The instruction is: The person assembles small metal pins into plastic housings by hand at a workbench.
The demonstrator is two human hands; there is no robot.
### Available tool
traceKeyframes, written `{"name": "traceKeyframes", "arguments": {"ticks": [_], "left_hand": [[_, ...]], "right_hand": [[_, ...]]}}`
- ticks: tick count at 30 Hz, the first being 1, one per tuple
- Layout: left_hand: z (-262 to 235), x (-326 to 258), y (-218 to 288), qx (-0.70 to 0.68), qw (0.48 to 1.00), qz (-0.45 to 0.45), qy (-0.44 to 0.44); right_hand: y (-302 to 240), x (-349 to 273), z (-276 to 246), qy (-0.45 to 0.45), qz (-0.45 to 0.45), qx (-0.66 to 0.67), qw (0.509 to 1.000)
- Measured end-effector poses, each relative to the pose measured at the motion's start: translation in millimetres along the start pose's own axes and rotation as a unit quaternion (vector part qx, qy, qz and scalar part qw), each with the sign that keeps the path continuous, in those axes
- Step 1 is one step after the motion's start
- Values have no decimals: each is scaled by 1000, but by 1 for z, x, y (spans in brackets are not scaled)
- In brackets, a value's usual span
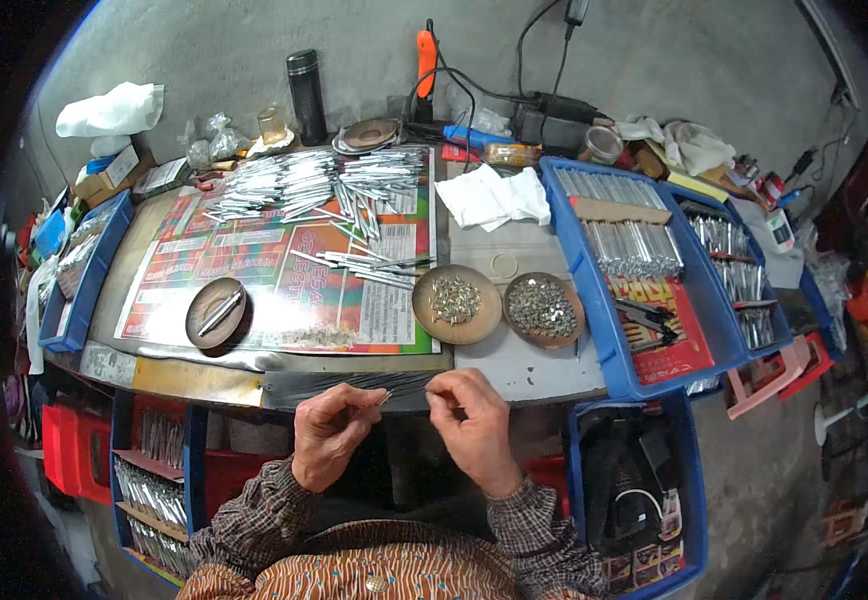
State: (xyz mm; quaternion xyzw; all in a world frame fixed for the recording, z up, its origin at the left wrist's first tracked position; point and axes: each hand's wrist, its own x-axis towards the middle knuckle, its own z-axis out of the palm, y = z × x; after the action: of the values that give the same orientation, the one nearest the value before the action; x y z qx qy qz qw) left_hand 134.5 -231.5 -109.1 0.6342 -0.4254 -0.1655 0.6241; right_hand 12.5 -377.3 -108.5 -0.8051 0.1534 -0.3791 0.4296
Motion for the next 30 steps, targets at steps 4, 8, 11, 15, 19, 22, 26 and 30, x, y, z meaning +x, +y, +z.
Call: {"name": "traceKeyframes", "arguments": {"ticks": [4, 8, 11, 15, 19, 22, 26, 30], "left_hand": [[1, -3, 5, -107, 993, -39, -7], [4, -6, 6, -172, 981, -91, 2], [2, -11, 6, -198, 975, -99, 2], [0, -14, 7, -207, 972, -115, 4], [3, -15, 6, -253, 957, -141, -1], [2, -16, 10, -274, 949, -157, -7], [-1, -20, 12, -300, 938, -175, -7], [0, -22, 11, -298, 938, -175, -10]], "right_hand": [[-11, -5, 11, -35, -9, 43, 998], [-20, -10, 20, -30, 22, 86, 996], [-21, -12, 23, -38, 20, 111, 993], [-22, -14, 27, -49, 11, 131, 990], [-17, -17, 26, -41, 0, 120, 992], [-21, -18, 25, -39, 34, 156, 986], [-22, -21, 27, -45, 62, 188, 979], [-17, -26, 27, -52, 96, 222, 969]]}}
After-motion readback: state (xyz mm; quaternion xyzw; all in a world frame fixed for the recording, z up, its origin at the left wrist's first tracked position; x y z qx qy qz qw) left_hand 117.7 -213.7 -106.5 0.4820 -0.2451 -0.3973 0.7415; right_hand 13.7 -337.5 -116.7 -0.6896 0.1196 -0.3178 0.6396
